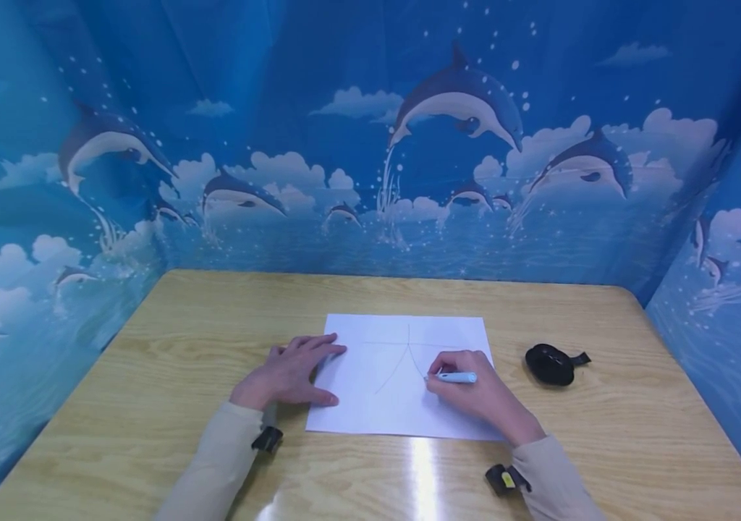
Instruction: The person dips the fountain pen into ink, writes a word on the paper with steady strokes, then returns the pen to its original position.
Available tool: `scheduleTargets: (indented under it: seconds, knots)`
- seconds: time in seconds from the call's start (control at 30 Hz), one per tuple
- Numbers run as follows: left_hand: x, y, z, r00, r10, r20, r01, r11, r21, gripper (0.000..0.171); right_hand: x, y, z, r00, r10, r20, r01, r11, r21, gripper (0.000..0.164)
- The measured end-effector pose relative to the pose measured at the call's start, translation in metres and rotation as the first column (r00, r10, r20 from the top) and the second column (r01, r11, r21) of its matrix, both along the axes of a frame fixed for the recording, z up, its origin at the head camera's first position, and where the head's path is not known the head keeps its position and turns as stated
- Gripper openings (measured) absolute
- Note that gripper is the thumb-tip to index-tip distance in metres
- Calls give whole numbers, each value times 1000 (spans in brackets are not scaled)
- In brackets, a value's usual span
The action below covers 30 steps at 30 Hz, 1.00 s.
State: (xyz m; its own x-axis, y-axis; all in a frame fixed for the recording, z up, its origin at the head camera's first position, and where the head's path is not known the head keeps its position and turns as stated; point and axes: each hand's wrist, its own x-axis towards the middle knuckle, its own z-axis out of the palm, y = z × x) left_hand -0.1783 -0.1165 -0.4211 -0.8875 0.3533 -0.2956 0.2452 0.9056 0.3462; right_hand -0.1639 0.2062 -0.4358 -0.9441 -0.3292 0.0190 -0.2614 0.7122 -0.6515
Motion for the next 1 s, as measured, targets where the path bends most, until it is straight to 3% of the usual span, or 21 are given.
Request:
scheduleTargets:
  seconds: [0.33,1.0]
  knots:
    - [0,0,0,1000,0,3,0,1000,1,83,5,3,0,999,-1,41,0,1000,10,4]
    - [0,-1,-1,1000,-1,-1,1,1000,7,83,10,10,-1,999,19,32,-19,1000,12,4]
